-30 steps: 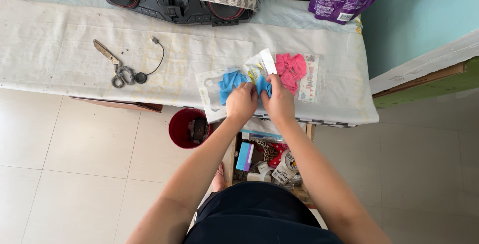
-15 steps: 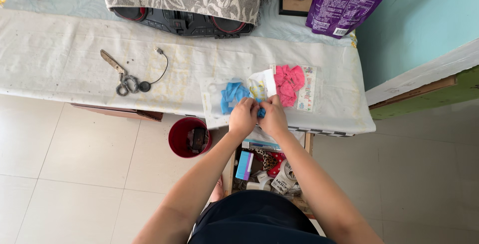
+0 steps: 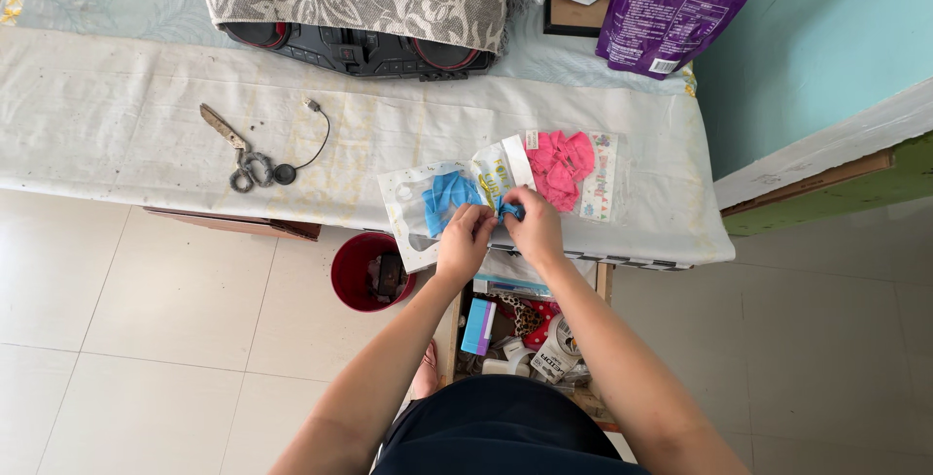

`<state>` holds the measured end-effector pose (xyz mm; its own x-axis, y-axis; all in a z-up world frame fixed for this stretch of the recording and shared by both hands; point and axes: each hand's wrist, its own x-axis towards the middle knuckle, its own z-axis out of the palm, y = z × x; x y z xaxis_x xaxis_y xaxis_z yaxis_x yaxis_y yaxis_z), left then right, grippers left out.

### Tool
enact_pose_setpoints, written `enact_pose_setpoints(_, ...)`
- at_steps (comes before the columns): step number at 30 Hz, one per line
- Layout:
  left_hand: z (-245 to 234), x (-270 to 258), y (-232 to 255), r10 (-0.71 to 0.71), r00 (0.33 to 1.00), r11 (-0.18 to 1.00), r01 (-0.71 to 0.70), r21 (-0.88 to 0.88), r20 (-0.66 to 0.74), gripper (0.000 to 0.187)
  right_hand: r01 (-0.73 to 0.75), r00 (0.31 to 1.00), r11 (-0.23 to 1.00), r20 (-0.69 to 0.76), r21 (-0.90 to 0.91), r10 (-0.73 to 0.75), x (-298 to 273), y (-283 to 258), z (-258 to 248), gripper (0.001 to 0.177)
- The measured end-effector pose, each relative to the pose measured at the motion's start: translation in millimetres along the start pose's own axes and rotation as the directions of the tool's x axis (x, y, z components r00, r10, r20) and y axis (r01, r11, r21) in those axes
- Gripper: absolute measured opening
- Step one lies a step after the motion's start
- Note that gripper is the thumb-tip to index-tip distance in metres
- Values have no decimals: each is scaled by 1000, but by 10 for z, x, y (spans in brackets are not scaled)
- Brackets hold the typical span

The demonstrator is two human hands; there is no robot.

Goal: The person opens a wooden drawer and removes various items one by one, including a red polka-dot headband, a roll of tape, a power adapter, a makeup palette, and several small boxes. The items are placed into a red bucket on the floor. The drawer is emptied and then reinserted into the cabinet.

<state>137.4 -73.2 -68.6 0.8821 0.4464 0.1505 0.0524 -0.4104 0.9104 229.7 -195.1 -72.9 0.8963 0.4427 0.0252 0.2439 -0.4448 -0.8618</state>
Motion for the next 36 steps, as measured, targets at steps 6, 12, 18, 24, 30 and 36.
enact_pose_setpoints(6, -32, 34, 9, 2, 1000, 1000, -2, -11, 2, 11, 321, 947, 940, 60, -116, -316, -39, 180, 165, 23)
enact_pose_setpoints(12, -66, 50, 43, -14, 999, 999, 15, -29, 36, 11, -170, 961, 948, -169, 270, 221, -79, -164, 122, 22)
enact_pose_setpoints(18, -11, 31, 39, 4, 1000, 1000, -4, -11, 0, 11, -114, 988, 937, -63, 331, 142, -174, 23, 294, 48)
enact_pose_setpoints(24, -54, 58, -3, -28, 999, 999, 27, -21, -20, 11, -118, 988, 778, -4, 618, 153, -185, 197, 262, 59)
enact_pose_setpoints(30, -27, 32, 10, 3, 1000, 1000, -3, -9, -27, 12, -142, 989, 982, -18, 122, 146, -352, 37, 229, 56)
enact_pose_setpoints(36, -60, 12, 38, -3, 1000, 1000, 3, 2, -5, 12, -221, 955, 921, 265, 321, 136, -159, 60, 210, 68)
